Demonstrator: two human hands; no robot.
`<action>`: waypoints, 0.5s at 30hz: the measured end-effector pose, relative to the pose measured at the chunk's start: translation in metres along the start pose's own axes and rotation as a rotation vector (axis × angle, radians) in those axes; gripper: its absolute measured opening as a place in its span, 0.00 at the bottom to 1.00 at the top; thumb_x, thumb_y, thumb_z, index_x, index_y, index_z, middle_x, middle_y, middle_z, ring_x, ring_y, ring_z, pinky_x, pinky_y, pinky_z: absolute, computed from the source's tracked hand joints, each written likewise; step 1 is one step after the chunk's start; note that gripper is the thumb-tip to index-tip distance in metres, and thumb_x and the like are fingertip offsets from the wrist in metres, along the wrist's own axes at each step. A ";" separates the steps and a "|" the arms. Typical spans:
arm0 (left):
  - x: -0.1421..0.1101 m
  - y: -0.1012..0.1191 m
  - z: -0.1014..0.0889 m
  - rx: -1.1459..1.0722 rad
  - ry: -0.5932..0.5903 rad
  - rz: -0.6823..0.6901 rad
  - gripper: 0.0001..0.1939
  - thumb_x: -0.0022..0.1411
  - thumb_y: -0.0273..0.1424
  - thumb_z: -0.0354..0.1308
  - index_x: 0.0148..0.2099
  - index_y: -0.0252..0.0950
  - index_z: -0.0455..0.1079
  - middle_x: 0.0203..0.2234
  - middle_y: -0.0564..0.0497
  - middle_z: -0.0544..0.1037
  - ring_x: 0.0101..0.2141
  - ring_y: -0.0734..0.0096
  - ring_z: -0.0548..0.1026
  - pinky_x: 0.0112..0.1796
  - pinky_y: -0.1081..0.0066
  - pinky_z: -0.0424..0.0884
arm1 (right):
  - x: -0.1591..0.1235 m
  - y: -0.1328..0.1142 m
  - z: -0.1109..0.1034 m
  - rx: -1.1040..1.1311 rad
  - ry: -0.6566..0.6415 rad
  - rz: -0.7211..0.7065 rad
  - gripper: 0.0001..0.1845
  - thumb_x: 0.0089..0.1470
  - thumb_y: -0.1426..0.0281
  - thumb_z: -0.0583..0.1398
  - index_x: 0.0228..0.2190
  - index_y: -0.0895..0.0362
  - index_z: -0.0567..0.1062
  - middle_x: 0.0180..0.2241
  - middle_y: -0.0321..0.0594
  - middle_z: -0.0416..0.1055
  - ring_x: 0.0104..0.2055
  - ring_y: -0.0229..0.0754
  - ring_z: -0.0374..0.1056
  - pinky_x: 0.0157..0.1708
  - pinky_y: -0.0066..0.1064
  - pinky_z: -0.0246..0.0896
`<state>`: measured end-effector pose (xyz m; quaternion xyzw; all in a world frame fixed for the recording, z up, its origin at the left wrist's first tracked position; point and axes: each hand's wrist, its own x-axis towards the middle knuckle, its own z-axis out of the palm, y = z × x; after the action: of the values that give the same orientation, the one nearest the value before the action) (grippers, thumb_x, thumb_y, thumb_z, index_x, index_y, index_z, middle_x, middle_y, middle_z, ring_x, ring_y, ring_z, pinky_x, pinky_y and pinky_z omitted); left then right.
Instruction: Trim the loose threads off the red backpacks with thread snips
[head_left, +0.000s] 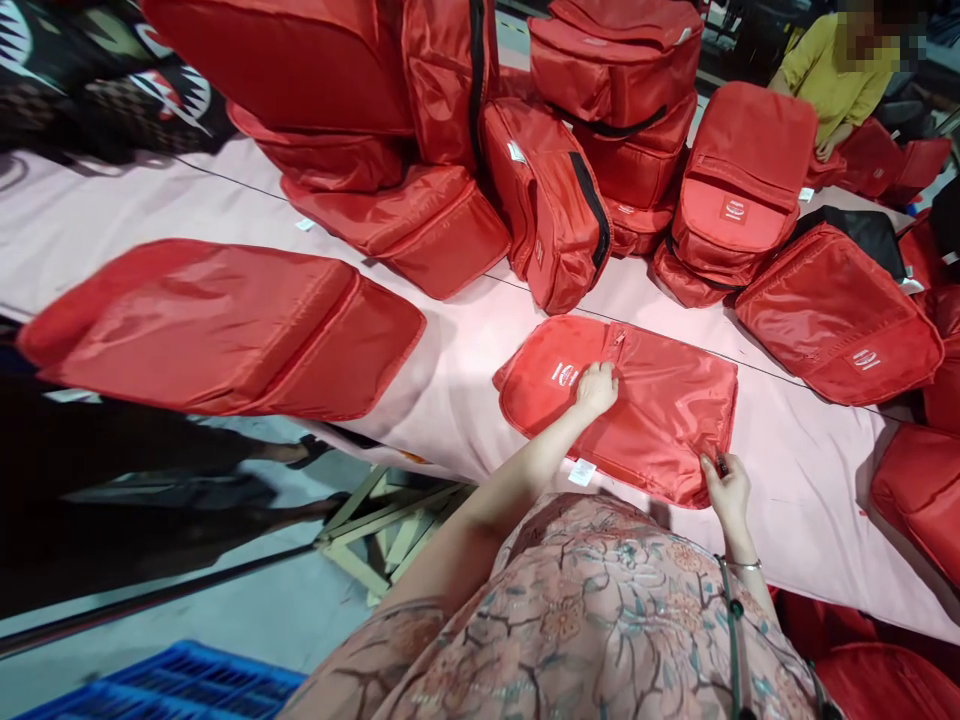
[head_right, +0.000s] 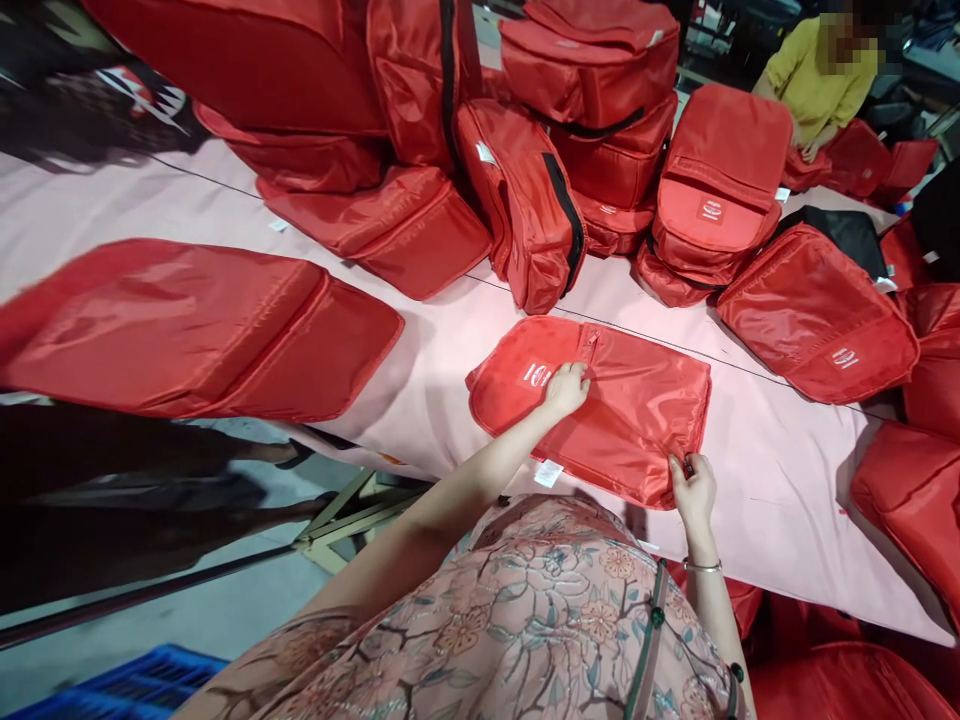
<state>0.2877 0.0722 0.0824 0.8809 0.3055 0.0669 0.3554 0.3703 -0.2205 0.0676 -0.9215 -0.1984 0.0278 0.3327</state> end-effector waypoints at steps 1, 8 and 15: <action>-0.003 -0.006 0.001 0.001 -0.038 0.012 0.14 0.59 0.26 0.50 0.47 0.32 0.67 0.42 0.41 0.74 0.45 0.63 0.70 0.47 0.66 0.65 | 0.006 0.006 -0.004 -0.019 0.016 0.041 0.22 0.48 0.50 0.56 0.27 0.58 0.69 0.25 0.37 0.65 0.27 0.40 0.61 0.29 0.31 0.56; -0.004 -0.065 -0.016 -0.017 0.146 0.102 0.13 0.61 0.29 0.50 0.44 0.35 0.71 0.41 0.46 0.76 0.42 0.68 0.73 0.46 0.70 0.67 | 0.048 -0.005 -0.038 -0.247 0.287 0.179 0.28 0.46 0.50 0.57 0.40 0.61 0.71 0.37 0.51 0.67 0.38 0.50 0.64 0.38 0.38 0.58; 0.027 -0.069 -0.015 0.091 -0.123 0.147 0.09 0.56 0.32 0.57 0.39 0.36 0.74 0.35 0.47 0.78 0.36 0.68 0.74 0.38 0.73 0.67 | 0.052 -0.115 0.040 -0.017 -0.126 -0.089 0.23 0.61 0.61 0.44 0.46 0.61 0.68 0.45 0.51 0.69 0.47 0.46 0.65 0.46 0.34 0.58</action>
<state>0.2701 0.1359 0.0448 0.9187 0.2203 0.0243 0.3270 0.3712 -0.0962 0.1128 -0.9110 -0.2600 0.0692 0.3125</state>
